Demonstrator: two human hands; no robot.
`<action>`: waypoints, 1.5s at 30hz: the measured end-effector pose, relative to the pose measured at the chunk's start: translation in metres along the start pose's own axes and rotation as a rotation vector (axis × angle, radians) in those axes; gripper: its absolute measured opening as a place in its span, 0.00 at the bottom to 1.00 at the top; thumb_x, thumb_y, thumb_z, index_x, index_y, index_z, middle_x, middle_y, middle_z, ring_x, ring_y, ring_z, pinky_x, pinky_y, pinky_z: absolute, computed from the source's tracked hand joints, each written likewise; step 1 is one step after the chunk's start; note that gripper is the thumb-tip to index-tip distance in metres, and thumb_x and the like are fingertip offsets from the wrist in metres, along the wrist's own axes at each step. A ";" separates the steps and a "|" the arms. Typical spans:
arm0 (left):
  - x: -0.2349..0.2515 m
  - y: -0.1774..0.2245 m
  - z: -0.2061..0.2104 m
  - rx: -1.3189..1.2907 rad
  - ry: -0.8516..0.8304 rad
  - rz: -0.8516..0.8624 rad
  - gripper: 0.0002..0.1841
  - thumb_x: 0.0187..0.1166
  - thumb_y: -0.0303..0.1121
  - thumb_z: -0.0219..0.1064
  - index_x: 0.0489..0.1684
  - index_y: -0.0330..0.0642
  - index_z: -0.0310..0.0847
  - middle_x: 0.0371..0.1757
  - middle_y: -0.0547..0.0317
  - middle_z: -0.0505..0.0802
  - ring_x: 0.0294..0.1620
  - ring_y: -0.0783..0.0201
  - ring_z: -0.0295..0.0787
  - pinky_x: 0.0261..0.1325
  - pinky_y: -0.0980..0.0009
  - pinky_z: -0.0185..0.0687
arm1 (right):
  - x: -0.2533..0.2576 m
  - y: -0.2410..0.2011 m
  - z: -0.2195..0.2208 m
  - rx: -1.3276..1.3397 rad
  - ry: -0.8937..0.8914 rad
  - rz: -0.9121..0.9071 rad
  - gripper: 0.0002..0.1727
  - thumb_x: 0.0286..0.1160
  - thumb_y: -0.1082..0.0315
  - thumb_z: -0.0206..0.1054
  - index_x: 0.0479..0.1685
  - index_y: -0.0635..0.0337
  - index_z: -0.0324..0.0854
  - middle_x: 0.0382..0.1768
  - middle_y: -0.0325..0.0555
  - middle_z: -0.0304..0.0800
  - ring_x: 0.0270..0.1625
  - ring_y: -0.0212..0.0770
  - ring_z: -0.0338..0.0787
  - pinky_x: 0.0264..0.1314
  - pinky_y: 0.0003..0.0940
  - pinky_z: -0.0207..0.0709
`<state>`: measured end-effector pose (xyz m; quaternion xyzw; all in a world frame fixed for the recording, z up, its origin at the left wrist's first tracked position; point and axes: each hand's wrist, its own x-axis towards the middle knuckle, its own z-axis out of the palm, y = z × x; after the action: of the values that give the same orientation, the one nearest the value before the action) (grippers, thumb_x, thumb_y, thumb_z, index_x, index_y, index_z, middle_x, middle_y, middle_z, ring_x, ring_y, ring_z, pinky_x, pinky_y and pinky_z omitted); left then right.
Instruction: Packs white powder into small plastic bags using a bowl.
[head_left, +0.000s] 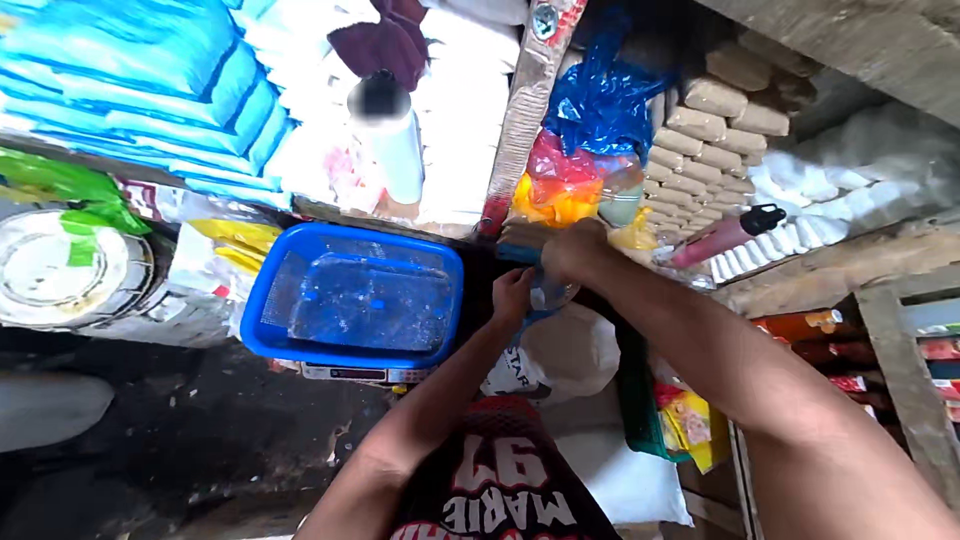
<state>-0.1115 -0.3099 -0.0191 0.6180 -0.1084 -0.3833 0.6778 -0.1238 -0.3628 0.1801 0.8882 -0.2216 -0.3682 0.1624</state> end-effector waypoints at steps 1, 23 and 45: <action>0.001 0.002 0.001 0.000 0.000 -0.017 0.17 0.86 0.47 0.65 0.53 0.42 0.90 0.28 0.55 0.86 0.18 0.64 0.73 0.21 0.65 0.73 | -0.008 0.007 -0.006 0.029 -0.004 0.021 0.18 0.72 0.55 0.69 0.35 0.65 0.87 0.43 0.64 0.88 0.49 0.65 0.87 0.46 0.67 0.72; 0.031 0.101 -0.137 -0.479 0.178 -0.032 0.12 0.83 0.38 0.64 0.52 0.39 0.82 0.37 0.53 0.90 0.33 0.62 0.87 0.38 0.62 0.87 | -0.075 0.055 0.271 1.453 0.084 0.001 0.17 0.89 0.58 0.58 0.51 0.60 0.89 0.26 0.41 0.82 0.25 0.33 0.75 0.31 0.36 0.74; 0.070 -0.020 -0.201 -0.337 0.323 -0.113 0.23 0.86 0.51 0.62 0.65 0.42 0.81 0.51 0.48 0.92 0.48 0.54 0.91 0.50 0.51 0.89 | -0.036 0.012 0.374 1.298 -0.251 0.419 0.19 0.85 0.61 0.60 0.61 0.69 0.83 0.56 0.68 0.88 0.58 0.63 0.88 0.62 0.67 0.78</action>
<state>0.0537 -0.2032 -0.1031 0.5544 0.1016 -0.3293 0.7575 -0.4210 -0.4010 -0.0462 0.6947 -0.5811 -0.2219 -0.3612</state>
